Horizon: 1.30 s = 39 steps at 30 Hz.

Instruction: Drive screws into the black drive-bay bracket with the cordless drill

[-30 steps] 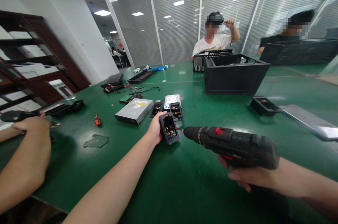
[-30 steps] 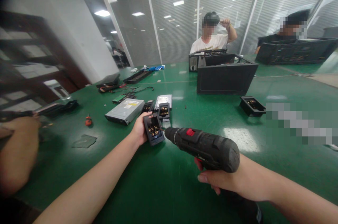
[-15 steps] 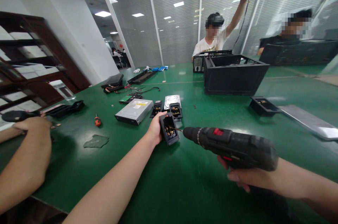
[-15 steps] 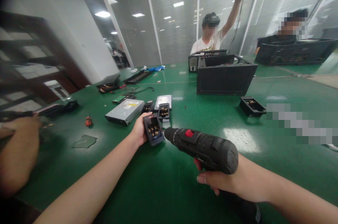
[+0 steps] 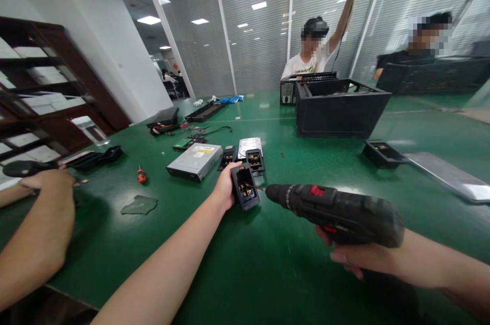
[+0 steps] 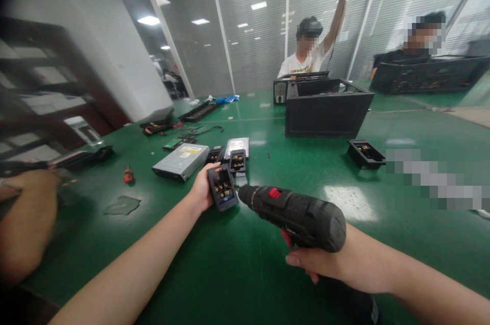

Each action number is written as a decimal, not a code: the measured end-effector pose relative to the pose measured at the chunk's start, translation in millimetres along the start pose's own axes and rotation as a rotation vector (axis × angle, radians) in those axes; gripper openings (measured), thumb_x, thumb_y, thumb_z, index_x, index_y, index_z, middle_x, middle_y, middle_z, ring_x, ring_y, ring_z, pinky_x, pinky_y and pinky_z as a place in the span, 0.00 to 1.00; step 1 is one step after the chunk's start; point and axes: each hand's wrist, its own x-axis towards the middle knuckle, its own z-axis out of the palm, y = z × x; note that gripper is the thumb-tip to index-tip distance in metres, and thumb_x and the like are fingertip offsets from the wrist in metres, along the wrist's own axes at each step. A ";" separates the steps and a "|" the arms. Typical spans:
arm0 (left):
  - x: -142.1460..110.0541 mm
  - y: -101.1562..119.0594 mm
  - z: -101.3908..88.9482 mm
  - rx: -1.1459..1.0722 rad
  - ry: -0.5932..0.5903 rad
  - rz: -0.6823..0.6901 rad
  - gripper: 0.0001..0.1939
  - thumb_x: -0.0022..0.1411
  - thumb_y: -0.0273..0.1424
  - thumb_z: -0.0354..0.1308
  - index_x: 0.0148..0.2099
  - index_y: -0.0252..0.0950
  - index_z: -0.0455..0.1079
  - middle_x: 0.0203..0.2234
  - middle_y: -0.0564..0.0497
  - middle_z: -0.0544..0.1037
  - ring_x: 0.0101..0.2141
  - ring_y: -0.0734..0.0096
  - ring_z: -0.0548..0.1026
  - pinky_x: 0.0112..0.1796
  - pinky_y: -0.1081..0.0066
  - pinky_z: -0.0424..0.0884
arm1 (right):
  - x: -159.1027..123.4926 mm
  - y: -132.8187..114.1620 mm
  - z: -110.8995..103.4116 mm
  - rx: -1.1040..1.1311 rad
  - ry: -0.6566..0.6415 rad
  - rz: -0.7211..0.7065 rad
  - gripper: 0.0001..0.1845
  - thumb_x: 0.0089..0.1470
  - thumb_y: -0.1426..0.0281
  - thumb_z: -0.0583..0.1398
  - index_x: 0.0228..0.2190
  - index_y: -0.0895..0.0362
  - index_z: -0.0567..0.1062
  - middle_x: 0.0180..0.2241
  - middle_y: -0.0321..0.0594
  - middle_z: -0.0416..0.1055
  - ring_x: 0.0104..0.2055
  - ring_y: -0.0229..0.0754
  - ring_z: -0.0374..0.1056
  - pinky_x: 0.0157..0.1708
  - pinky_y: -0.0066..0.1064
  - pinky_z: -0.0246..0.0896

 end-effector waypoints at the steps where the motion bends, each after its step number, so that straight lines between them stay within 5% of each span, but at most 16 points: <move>1: 0.7 -0.3 -0.8 0.003 -0.003 -0.001 0.14 0.51 0.40 0.57 0.33 0.33 0.72 0.24 0.46 0.78 0.24 0.60 0.75 0.28 0.60 0.72 | -0.2 -0.3 0.0 -0.002 0.001 0.000 0.13 0.53 0.61 0.60 0.37 0.56 0.69 0.27 0.34 0.67 0.27 0.40 0.66 0.28 0.32 0.65; 39: 0.9 -1.3 -0.4 0.019 -0.015 0.014 0.14 0.51 0.41 0.57 0.31 0.34 0.72 0.24 0.46 0.77 0.24 0.60 0.75 0.28 0.60 0.71 | -0.4 -2.4 -1.5 -0.010 0.002 0.006 0.14 0.53 0.62 0.61 0.38 0.57 0.69 0.26 0.33 0.66 0.26 0.39 0.66 0.28 0.31 0.64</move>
